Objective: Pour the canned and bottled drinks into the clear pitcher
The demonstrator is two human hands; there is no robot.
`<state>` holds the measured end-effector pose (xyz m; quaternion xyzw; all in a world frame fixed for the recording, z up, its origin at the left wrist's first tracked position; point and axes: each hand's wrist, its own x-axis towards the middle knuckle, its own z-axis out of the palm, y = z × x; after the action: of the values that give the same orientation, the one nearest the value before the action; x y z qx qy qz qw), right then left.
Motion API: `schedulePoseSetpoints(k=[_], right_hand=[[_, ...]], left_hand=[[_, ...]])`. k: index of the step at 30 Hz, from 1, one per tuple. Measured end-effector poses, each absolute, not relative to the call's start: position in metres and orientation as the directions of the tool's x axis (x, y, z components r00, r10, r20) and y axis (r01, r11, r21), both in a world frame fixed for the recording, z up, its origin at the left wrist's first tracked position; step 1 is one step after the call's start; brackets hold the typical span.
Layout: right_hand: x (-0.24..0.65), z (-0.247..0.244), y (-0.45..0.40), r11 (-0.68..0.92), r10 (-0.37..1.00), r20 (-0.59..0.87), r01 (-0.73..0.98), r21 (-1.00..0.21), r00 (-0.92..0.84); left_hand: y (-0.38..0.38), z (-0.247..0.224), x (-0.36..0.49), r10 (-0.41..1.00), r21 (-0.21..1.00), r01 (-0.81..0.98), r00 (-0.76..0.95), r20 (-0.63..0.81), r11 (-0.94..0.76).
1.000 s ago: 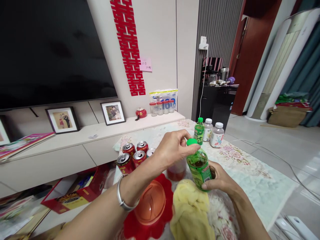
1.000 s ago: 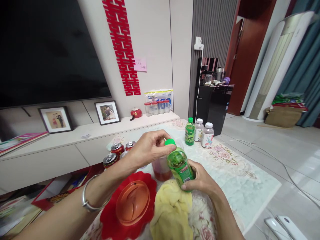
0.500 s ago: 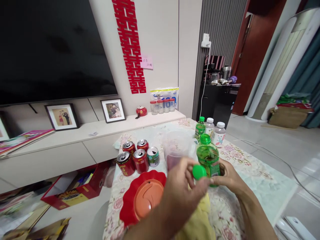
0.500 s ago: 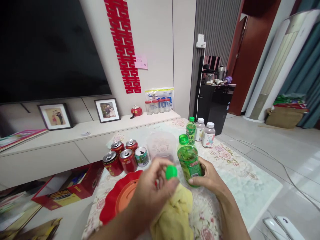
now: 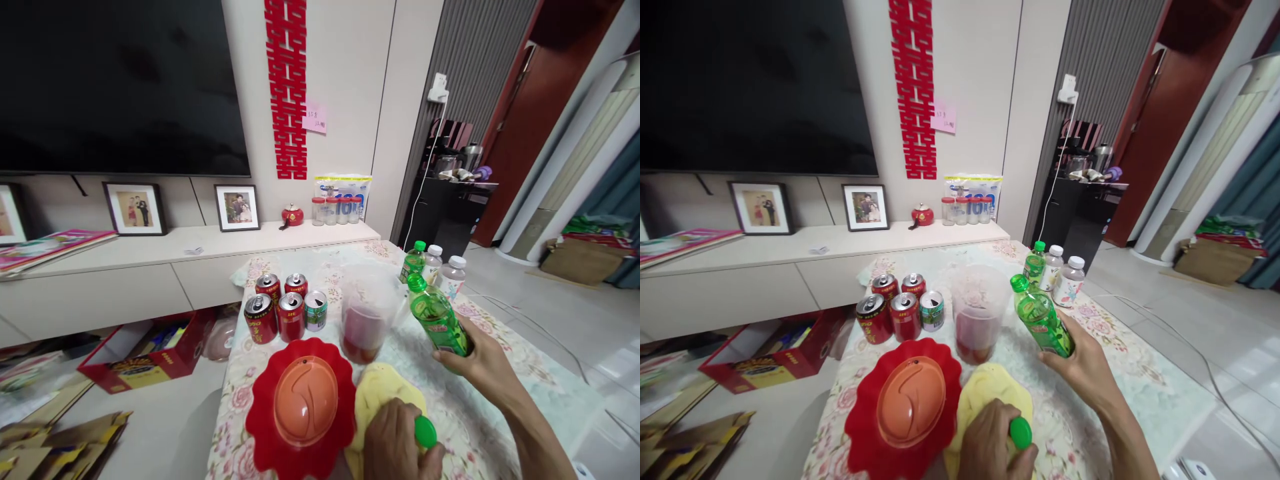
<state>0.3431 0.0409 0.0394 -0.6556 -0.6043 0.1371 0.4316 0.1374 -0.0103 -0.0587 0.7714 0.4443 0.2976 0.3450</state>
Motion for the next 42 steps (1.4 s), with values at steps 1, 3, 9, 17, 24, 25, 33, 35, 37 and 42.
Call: schedulePoseSetpoints(k=[1, 3, 9, 17, 24, 25, 33, 35, 37, 42], right_hand=[[0.346, 0.041, 0.04, 0.099, 0.909, 0.35, 0.7, -0.707, 0.225], [0.353, 0.042, 0.038, 0.094, 0.906, 0.366, 0.743, -0.662, 0.211], [0.373, 0.053, 0.036, 0.087, 0.893, 0.424, 0.869, -0.487, 0.148], [0.375, 0.084, 0.033, 0.094, 0.907, 0.422, 0.976, -0.194, -0.004], [0.377, 0.099, 0.035, 0.118, 0.905, 0.418, 0.99, -0.077, -0.075], [0.376, 0.101, 0.035, 0.12, 0.906, 0.415, 0.991, -0.062, -0.084], [0.376, 0.116, 0.034, 0.122, 0.912, 0.392, 0.992, 0.027, -0.123], [0.378, 0.118, 0.035, 0.128, 0.913, 0.384, 0.991, 0.045, -0.136], [0.38, 0.119, 0.036, 0.139, 0.914, 0.376, 0.988, 0.06, -0.152], [0.382, 0.124, 0.038, 0.152, 0.914, 0.367, 0.984, 0.089, -0.174]], left_hand=[[-0.011, -0.061, 0.138, 0.892, 0.798, 0.477, 0.424, 0.158, -0.368], [-0.011, -0.065, 0.138, 0.895, 0.798, 0.475, 0.413, 0.171, -0.372], [-0.013, -0.074, 0.138, 0.875, 0.753, 0.465, 0.368, 0.314, -0.465], [-0.02, -0.071, 0.143, 0.698, 0.6, 0.485, 0.03, 0.716, -0.636], [-0.021, -0.067, 0.145, 0.708, 0.611, 0.506, -0.001, 0.707, -0.609], [-0.02, -0.067, 0.145, 0.707, 0.611, 0.505, -0.003, 0.708, -0.61], [-0.022, -0.07, 0.145, 0.724, 0.608, 0.516, 0.033, 0.689, -0.603], [-0.021, -0.07, 0.145, 0.717, 0.602, 0.522, 0.028, 0.696, -0.605], [-0.021, -0.069, 0.145, 0.709, 0.596, 0.525, 0.02, 0.705, -0.607], [-0.021, -0.069, 0.145, 0.705, 0.591, 0.527, 0.021, 0.709, -0.611]])
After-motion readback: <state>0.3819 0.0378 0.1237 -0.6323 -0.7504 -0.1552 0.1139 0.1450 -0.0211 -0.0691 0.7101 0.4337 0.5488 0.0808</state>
